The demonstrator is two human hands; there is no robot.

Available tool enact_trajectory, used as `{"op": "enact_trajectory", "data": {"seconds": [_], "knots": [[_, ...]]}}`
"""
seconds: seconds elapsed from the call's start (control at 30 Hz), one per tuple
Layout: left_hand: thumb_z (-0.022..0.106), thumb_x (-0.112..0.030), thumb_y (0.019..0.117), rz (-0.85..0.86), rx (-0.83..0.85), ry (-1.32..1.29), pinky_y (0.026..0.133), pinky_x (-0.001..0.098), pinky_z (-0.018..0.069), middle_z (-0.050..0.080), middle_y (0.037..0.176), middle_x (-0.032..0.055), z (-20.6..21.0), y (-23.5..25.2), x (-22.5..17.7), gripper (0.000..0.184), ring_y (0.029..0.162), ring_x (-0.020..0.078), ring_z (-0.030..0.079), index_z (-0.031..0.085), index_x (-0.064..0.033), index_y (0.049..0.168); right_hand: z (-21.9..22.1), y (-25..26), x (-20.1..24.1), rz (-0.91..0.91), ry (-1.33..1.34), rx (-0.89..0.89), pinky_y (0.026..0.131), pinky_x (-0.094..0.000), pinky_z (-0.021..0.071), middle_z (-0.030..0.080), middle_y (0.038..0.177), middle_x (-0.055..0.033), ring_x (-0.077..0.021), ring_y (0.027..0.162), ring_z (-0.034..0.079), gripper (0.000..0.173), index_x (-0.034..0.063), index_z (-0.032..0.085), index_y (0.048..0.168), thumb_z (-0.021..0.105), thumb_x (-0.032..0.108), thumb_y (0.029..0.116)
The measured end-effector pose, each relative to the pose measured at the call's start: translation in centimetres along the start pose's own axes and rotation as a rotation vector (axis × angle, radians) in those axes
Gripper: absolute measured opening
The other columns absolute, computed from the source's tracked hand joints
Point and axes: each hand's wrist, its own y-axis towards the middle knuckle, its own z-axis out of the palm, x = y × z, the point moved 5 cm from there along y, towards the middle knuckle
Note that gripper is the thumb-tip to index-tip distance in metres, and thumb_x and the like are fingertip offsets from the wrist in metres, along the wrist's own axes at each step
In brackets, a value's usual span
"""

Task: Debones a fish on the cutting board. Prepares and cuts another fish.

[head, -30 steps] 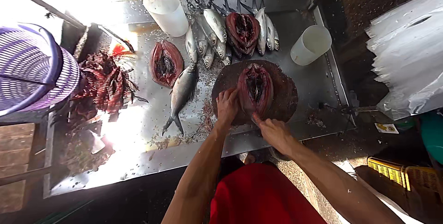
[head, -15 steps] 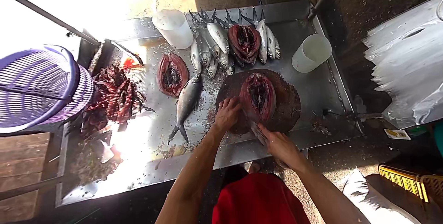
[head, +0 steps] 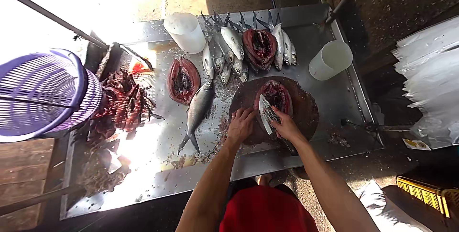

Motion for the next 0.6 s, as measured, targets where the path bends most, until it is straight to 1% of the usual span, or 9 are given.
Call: {"op": "enact_trajectory", "data": {"seconds": [0.07,0.17,0.2,0.23,0.3,0.37,0.4,0.5,0.6], "knots": [[0.044,-0.024,0.1028,-0.005,0.009,-0.002,0.107,0.0512,0.0437,0.065,0.138,0.0,0.0,0.0,0.0,0.039,0.132,0.0281,0.056,0.066,-0.028,0.135,0.3,0.3,0.2,0.018,-0.049,-0.006,0.053,-0.0344,0.0557,0.065,0.128,-0.0159,-0.0154,0.054,0.059,0.062,0.0171,0.034,0.162,0.056,0.02,0.1043],[0.044,-0.023,0.1027,-0.006,0.007,0.001,0.107,0.051,0.044,0.065,0.138,-0.0007,0.0,0.0,0.0,0.039,0.132,0.0278,0.056,0.066,-0.0288,0.135,0.5,0.6,1.2,0.06,-0.177,0.003,0.061,-0.0379,0.058,0.065,0.127,-0.0163,-0.019,0.062,0.064,0.061,0.0198,0.033,0.162,0.053,0.023,0.1054],[0.044,-0.023,0.1027,-0.006,0.004,-0.001,0.107,0.051,0.044,0.065,0.138,-0.0007,0.0,0.0,0.0,0.04,0.132,0.0279,0.056,0.066,-0.0287,0.135,0.5,0.7,1.8,0.066,-0.233,0.011,0.066,-0.0397,0.0587,0.065,0.126,-0.0169,-0.0211,0.067,0.066,0.061,0.0196,0.032,0.163,0.051,0.024,0.1058],[0.044,-0.023,0.1025,-0.005,0.002,-0.003,0.107,0.051,0.0438,0.065,0.138,-0.0007,0.1,0.0,0.0,0.04,0.132,0.028,0.056,0.066,-0.0286,0.135,0.5,0.9,2.4,0.07,-0.3,0.022,0.072,-0.0421,0.0592,0.066,0.126,-0.0173,-0.0239,0.074,0.069,0.061,0.0197,0.031,0.163,0.051,0.023,0.106],[0.045,-0.022,0.1022,-0.005,0.005,-0.004,0.108,0.0505,0.043,0.065,0.138,-0.0009,0.3,0.0,0.0,0.04,0.133,0.0275,0.055,0.066,-0.0287,0.135,0.7,1.0,3.6,0.082,-0.432,0.055,0.089,-0.0484,0.0573,0.065,0.131,-0.0186,-0.0307,0.098,0.071,0.062,0.0195,0.029,0.164,0.051,0.021,0.1055],[0.045,-0.022,0.1021,-0.011,0.003,-0.008,0.11,0.0496,0.0419,0.064,0.139,-0.0018,0.5,-0.1,0.1,0.039,0.134,0.0263,0.054,0.066,-0.0287,0.135,1.0,0.9,4.2,0.086,-0.533,0.09,0.102,-0.0532,0.0512,0.065,0.132,-0.0197,-0.036,0.118,0.066,0.065,0.0202,0.028,0.164,0.053,0.019,0.1036],[0.046,-0.021,0.1019,-0.009,-0.002,-0.008,0.11,0.0495,0.0416,0.064,0.139,-0.0019,0.5,-0.1,0.1,0.039,0.135,0.0261,0.054,0.067,-0.0283,0.134,1.0,0.8,4.1,0.081,-0.567,0.113,0.104,-0.0554,0.0493,0.065,0.133,-0.0201,-0.0377,0.122,0.063,0.068,0.0211,0.027,0.165,0.054,0.019,0.1026],[0.048,-0.02,0.1014,0.007,-0.008,-0.009,0.11,0.0496,0.042,0.064,0.139,-0.0018,0.6,0.0,0.0,0.037,0.135,0.0269,0.054,0.069,-0.0267,0.131,0.8,-0.1,3.4,0.076,-0.667,0.168,0.1,-0.0595,0.0511,0.066,0.13,-0.0203,-0.0395,0.12,0.064,0.071,0.0256,0.027,0.164,0.056,0.02,0.1],[0.049,-0.019,0.1007,0.019,-0.012,-0.014,0.111,0.0497,0.0415,0.064,0.139,-0.0007,0.7,-0.2,0.0,0.035,0.135,0.0282,0.053,0.07,-0.0248,0.129,0.7,-2.4,2.9,0.095,-0.788,0.235,0.094,-0.0619,0.0526,0.066,0.128,-0.0204,-0.0407,0.117,0.064,0.076,0.0293,0.023,0.166,0.057,0.019,0.0983]]}}
